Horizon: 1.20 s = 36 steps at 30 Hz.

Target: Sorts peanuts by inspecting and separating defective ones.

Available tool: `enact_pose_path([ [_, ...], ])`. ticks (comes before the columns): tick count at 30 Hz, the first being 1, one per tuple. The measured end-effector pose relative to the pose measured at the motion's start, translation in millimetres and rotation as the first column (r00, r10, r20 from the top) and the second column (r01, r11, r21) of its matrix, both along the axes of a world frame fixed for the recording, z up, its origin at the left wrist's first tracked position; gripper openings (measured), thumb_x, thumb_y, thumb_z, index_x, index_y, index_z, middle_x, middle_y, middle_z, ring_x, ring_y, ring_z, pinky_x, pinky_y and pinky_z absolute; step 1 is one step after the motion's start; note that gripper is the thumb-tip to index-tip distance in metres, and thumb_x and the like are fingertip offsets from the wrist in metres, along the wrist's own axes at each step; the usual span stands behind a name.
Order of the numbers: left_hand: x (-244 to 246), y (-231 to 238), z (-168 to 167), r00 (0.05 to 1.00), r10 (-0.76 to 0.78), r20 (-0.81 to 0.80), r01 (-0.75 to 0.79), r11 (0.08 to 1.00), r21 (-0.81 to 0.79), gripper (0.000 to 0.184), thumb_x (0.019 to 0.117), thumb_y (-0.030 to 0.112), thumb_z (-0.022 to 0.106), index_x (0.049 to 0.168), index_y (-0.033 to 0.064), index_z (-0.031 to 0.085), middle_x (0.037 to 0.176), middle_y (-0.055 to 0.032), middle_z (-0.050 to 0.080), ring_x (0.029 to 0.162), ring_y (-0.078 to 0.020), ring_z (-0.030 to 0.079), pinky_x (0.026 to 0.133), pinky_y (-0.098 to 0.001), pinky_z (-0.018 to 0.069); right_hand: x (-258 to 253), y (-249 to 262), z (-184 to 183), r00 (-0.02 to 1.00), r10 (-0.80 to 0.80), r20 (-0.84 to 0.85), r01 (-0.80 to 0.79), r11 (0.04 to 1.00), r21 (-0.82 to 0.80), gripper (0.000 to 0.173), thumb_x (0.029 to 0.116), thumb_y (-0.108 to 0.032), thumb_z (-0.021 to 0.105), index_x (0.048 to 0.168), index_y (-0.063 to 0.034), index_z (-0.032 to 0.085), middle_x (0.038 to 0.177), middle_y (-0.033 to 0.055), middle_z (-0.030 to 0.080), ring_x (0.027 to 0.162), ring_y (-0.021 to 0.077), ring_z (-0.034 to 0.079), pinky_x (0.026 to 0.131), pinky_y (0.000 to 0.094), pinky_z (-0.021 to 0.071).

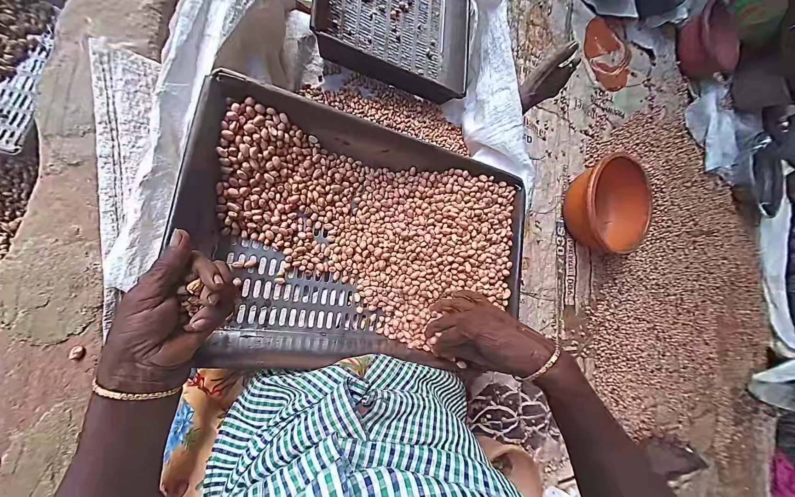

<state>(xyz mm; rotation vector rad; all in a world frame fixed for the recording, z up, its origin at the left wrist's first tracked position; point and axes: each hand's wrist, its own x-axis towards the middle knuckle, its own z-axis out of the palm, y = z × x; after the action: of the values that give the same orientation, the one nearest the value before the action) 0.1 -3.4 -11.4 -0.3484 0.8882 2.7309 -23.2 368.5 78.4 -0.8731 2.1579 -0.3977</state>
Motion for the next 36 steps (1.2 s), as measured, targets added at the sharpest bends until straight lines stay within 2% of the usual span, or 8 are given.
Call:
enact_pose_path([
  [3, 1.6, 0.8, 5.2, 0.999, 0.010, -0.031, -0.012, 0.998, -0.068, 0.063, 0.1119, 0.039, 0.026, 0.067, 0.0154, 0.063, 0.059, 0.0058, 0.061, 0.042, 0.0032, 0.050, 0.040, -0.0096, 0.0401, -19.0, -10.2, -11.3, 0.909, -0.188, -0.372, 0.096, 0.963, -0.253, 0.012, 0.0884, 0.000, 0.066, 0.089, 0.0018, 0.078, 0.105, 0.0192, 0.076, 0.110, 0.0390, 0.070, 0.100, 0.0557, 0.0490],
  [7, 3.2, -0.5, 3.8, 0.995, 0.001, -0.096, -0.007, 0.998, -0.061, 0.061, 0.1121, 0.039, 0.028, 0.071, 0.0129, 0.065, 0.059, 0.0054, 0.060, 0.042, 0.0025, 0.050, 0.040, -0.0102, 0.0408, -35.8, -93.2, -77.7, 0.811, -0.441, -0.384, 0.179, 0.813, -0.554, 0.011, 0.0877, 0.003, 0.069, 0.095, 0.0047, 0.077, 0.100, 0.0234, 0.071, 0.098, 0.0358, 0.068, 0.089, 0.0436, 0.0527],
  [12, 4.3, 0.5, 8.1, 0.996, 0.013, -0.093, -0.020, 0.998, -0.068, 0.061, 0.1120, 0.039, 0.030, 0.071, 0.0119, 0.065, 0.058, 0.0055, 0.059, 0.041, 0.0031, 0.049, 0.040, -0.0098, 0.0400, -35.1, -138.4, -101.8, 0.792, -0.348, -0.502, 0.105, 0.887, -0.449, 0.008, 0.0847, -0.006, 0.075, 0.090, -0.0013, 0.079, 0.086, 0.0225, 0.067, 0.082, 0.0412, 0.064, 0.074, 0.0547, 0.0462],
  [24, 3.5, 0.5, 3.9, 0.994, 0.033, -0.102, -0.037, 0.998, -0.041, 0.062, 0.1119, 0.038, 0.031, 0.068, 0.0105, 0.065, 0.059, 0.0037, 0.061, 0.042, 0.0019, 0.051, 0.040, -0.0109, 0.0421, -6.3, -174.1, -109.6, 0.559, -0.232, -0.796, 0.127, 0.973, -0.195, 0.006, 0.0802, 0.000, 0.072, 0.079, 0.0055, 0.069, 0.077, 0.0222, 0.063, 0.067, 0.0362, 0.066, 0.057, 0.0446, 0.0479],
  [27, 3.4, 0.8, 4.5, 0.993, 0.034, -0.109, -0.038, 0.998, -0.040, 0.061, 0.1118, 0.037, 0.032, 0.069, 0.0108, 0.066, 0.059, 0.0033, 0.062, 0.043, 0.0017, 0.053, 0.041, -0.0109, 0.0432, -30.1, -151.1, -107.9, 0.695, -0.408, -0.592, 0.099, 0.870, -0.483, 0.011, 0.0786, -0.005, 0.071, 0.082, 0.0059, 0.071, 0.078, 0.0200, 0.063, 0.065, 0.0303, 0.064, 0.055, 0.0379, 0.0510],
  [30, 4.6, -1.6, 4.1, 0.992, 0.042, -0.123, -0.046, 0.998, -0.032, 0.060, 0.1116, 0.037, 0.033, 0.070, 0.0101, 0.068, 0.059, 0.0031, 0.063, 0.043, 0.0016, 0.053, 0.041, -0.0112, 0.0437, -57.2, -108.6, -103.0, 0.853, -0.494, 0.169, 0.430, 0.480, -0.765, 0.012, 0.0901, -0.011, 0.056, 0.097, -0.0089, 0.066, 0.088, -0.0099, 0.060, 0.072, -0.0053, 0.054, 0.064, 0.0117, 0.0471],
  [32, 4.8, -0.2, 4.1, 0.992, 0.044, -0.121, -0.049, 0.998, -0.034, 0.061, 0.1118, 0.037, 0.032, 0.069, 0.0095, 0.067, 0.059, 0.0027, 0.062, 0.043, 0.0015, 0.053, 0.041, -0.0113, 0.0437, -72.3, -93.1, -106.5, 0.806, -0.440, 0.396, 0.565, 0.375, -0.735, 0.019, 0.0949, -0.020, 0.052, 0.110, -0.0168, 0.062, 0.094, -0.0165, 0.063, 0.076, -0.0065, 0.058, 0.068, 0.0135, 0.0504],
  [36, 3.3, 2.4, 5.8, 0.993, 0.040, -0.111, -0.044, 0.998, -0.035, 0.062, 0.1120, 0.036, 0.031, 0.069, 0.0090, 0.067, 0.057, 0.0027, 0.062, 0.043, 0.0016, 0.053, 0.041, -0.0109, 0.0433, -77.8, -121.7, -86.3, 0.794, -0.584, -0.166, 0.468, 0.763, -0.446, 0.016, 0.0968, -0.004, 0.062, 0.105, 0.0053, 0.073, 0.086, 0.0121, 0.060, 0.071, 0.0152, 0.052, 0.067, 0.0289, 0.0447],
])
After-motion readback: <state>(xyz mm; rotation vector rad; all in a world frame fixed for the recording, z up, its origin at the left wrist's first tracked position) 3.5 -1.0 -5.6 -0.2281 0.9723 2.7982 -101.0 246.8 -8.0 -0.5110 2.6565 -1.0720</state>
